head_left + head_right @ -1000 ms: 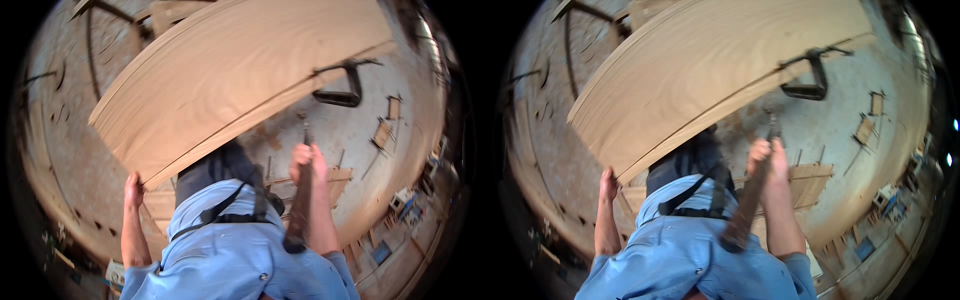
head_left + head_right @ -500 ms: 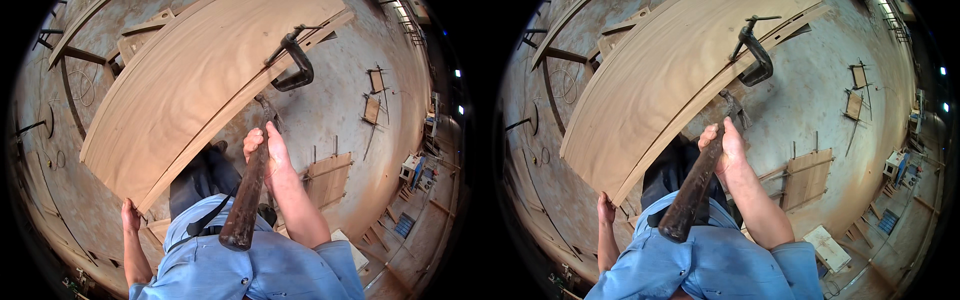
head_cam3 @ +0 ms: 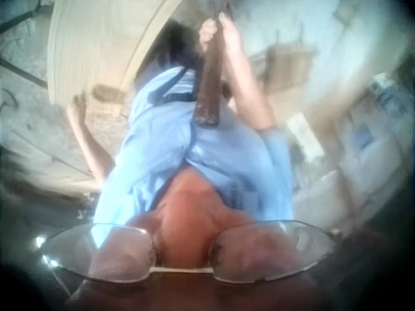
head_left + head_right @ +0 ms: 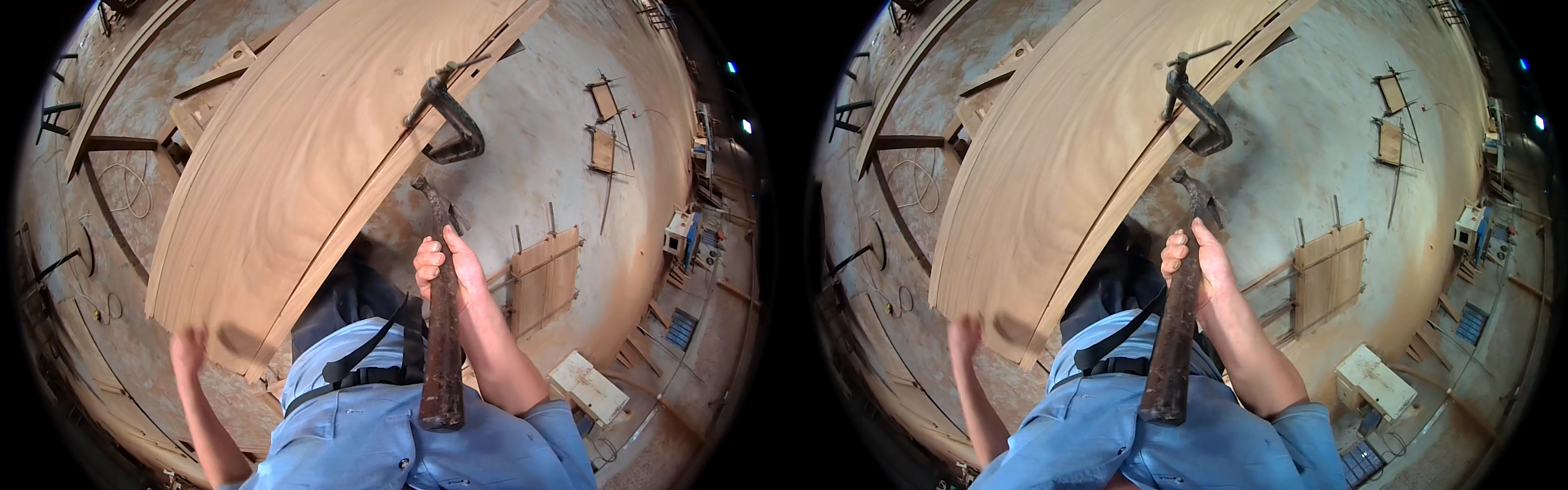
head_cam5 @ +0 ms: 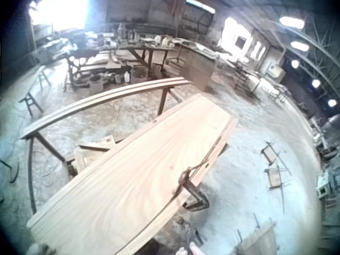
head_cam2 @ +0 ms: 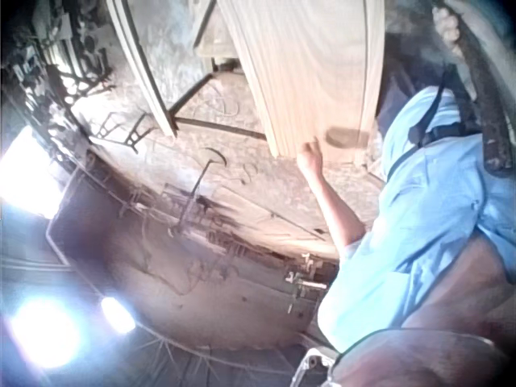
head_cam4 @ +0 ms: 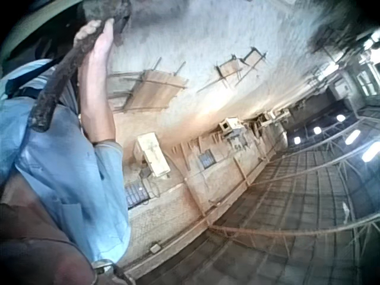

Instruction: The person aligns a thin wooden strip along the edge of a large curved plywood panel. They secure the assembly using a C-clamp and a hammer, then retrieve a long metal strap and a wrench to further tighten the components together.

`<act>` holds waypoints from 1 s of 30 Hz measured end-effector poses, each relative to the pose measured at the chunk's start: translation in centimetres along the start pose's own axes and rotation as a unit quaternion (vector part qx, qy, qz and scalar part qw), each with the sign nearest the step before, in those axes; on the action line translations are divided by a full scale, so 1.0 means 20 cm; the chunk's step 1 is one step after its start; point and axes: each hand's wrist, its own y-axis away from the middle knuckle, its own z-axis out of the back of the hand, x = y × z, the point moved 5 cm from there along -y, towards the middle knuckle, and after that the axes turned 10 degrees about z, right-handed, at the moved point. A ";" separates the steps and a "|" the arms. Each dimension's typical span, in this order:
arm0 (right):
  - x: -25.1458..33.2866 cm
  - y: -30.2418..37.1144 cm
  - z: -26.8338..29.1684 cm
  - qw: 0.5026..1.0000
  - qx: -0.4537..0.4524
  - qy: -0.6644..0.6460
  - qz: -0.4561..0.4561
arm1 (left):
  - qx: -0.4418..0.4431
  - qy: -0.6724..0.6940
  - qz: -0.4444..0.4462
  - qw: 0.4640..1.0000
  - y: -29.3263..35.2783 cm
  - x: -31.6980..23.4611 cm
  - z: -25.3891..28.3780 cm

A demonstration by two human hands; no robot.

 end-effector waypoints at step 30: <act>0.02 0.00 -0.17 0.997 -0.069 0.009 -0.020 | -0.149 0.089 -0.143 0.974 -0.97 -1.77 0.69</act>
